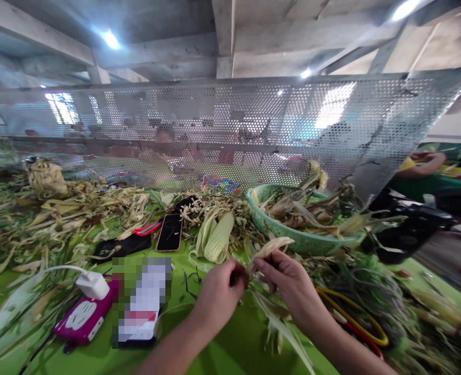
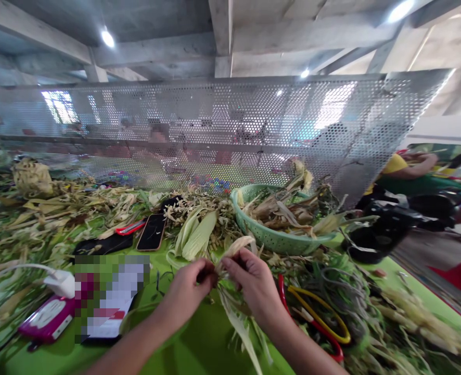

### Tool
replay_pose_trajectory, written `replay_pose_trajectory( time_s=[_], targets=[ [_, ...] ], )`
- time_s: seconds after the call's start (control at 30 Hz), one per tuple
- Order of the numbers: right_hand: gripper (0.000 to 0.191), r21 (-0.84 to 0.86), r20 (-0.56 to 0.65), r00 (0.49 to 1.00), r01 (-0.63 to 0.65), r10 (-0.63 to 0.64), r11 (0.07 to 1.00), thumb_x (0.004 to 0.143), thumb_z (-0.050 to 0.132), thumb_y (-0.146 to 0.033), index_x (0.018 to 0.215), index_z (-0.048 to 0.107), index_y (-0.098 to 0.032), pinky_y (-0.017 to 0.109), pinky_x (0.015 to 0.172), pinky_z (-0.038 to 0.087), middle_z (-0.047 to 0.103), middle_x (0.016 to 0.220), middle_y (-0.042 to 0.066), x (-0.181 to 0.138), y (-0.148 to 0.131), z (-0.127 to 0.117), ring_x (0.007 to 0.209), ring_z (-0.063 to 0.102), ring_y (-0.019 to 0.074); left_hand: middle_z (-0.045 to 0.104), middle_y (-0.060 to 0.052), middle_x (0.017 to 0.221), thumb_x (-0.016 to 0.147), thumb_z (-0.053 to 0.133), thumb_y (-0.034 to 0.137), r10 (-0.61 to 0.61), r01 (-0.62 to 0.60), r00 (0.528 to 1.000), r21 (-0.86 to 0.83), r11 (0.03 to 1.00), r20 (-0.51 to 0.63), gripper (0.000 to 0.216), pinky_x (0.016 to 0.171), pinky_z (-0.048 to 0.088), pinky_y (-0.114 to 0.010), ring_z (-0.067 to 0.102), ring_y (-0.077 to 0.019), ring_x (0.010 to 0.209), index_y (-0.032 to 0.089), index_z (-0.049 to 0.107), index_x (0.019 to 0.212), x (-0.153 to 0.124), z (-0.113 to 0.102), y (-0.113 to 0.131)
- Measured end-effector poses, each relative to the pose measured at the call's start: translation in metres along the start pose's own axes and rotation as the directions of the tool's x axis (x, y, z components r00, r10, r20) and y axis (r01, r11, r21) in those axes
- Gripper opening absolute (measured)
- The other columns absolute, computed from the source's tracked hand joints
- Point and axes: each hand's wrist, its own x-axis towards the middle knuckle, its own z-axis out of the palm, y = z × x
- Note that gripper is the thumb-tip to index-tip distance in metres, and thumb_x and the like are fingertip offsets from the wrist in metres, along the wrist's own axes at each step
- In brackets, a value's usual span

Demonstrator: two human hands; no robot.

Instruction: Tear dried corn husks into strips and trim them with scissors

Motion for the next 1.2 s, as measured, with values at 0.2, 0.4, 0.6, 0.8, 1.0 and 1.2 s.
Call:
replay_pose_trajectory(
  time_s=[0.2, 0.4, 0.6, 0.8, 1.0, 1.2],
  targets=[
    [0.033, 0.133, 0.044, 0.996, -0.088, 0.083, 0.987, 0.069, 0.073, -0.046, 0.072, 0.060, -0.016, 0.020, 0.046, 0.032, 0.051, 0.062, -0.003, -0.003, 0.002, 0.005, 0.051, 0.041, 0.0084, 0.067, -0.002, 0.080, 0.082, 0.050, 0.016, 0.043, -0.042, 0.999, -0.042, 0.998, 0.015, 0.012, 0.066, 0.040, -0.024, 0.058, -0.0155, 0.072, 0.019, 0.062, 0.083, -0.002, -0.001, 0.001],
    [0.042, 0.159, 0.092, 0.986, -0.155, 0.142, 0.975, 0.070, 0.068, -0.057, 0.065, 0.058, -0.016, 0.021, 0.046, 0.031, 0.051, 0.060, -0.001, -0.004, -0.005, 0.004, 0.049, 0.038, 0.0086, 0.067, -0.003, 0.082, 0.085, 0.052, 0.023, 0.035, -0.034, 0.999, -0.029, 0.999, 0.033, 0.012, 0.066, 0.040, -0.025, 0.058, -0.0168, 0.073, 0.019, 0.063, 0.084, -0.001, -0.002, 0.001],
    [0.031, 0.205, -0.029, 0.996, -0.074, 0.082, 0.976, 0.071, 0.071, -0.047, 0.070, 0.059, -0.018, 0.020, 0.041, 0.018, 0.037, 0.052, -0.007, 0.008, -0.004, -0.010, 0.044, 0.023, 0.0069, 0.063, -0.003, 0.079, 0.081, 0.051, 0.013, 0.133, -0.140, 0.989, 0.133, 0.981, 0.056, 0.010, 0.066, 0.036, -0.026, 0.055, -0.0172, 0.074, 0.019, 0.059, 0.078, -0.008, 0.003, 0.008],
    [0.029, 0.158, -0.107, 0.994, 0.011, 0.007, 0.987, 0.072, 0.070, -0.045, 0.077, 0.067, -0.016, 0.021, 0.041, 0.019, 0.045, 0.058, -0.004, 0.014, -0.005, -0.021, 0.046, 0.028, 0.0072, 0.062, -0.003, 0.081, 0.081, 0.050, 0.014, 0.131, -0.142, 0.988, 0.132, 0.981, 0.085, 0.008, 0.068, 0.036, -0.027, 0.055, -0.0183, 0.077, 0.019, 0.055, 0.078, -0.013, 0.009, 0.011],
    [0.027, 0.262, -0.125, 0.991, -0.022, 0.057, 0.965, 0.067, 0.075, -0.042, 0.076, 0.069, -0.017, 0.020, 0.044, 0.026, 0.051, 0.061, -0.002, 0.014, -0.011, -0.023, 0.049, 0.036, 0.0078, 0.063, -0.003, 0.080, 0.083, 0.049, 0.017, 0.066, -0.080, 0.992, 0.127, 0.989, 0.110, 0.008, 0.064, 0.035, -0.026, 0.055, -0.0175, 0.074, 0.019, 0.056, 0.077, -0.009, 0.008, 0.008],
    [0.031, 0.265, 0.056, 0.982, -0.190, 0.181, 0.945, 0.068, 0.075, -0.043, 0.066, 0.063, -0.015, 0.020, 0.047, 0.031, 0.051, 0.055, -0.002, -0.004, -0.020, -0.004, 0.048, 0.041, 0.0077, 0.063, -0.002, 0.076, 0.083, 0.047, 0.019, -0.011, 0.005, 0.999, 0.112, 0.994, 0.051, 0.010, 0.062, 0.034, -0.026, 0.053, -0.0165, 0.069, 0.019, 0.057, 0.081, -0.004, 0.007, 0.002]
  ],
)
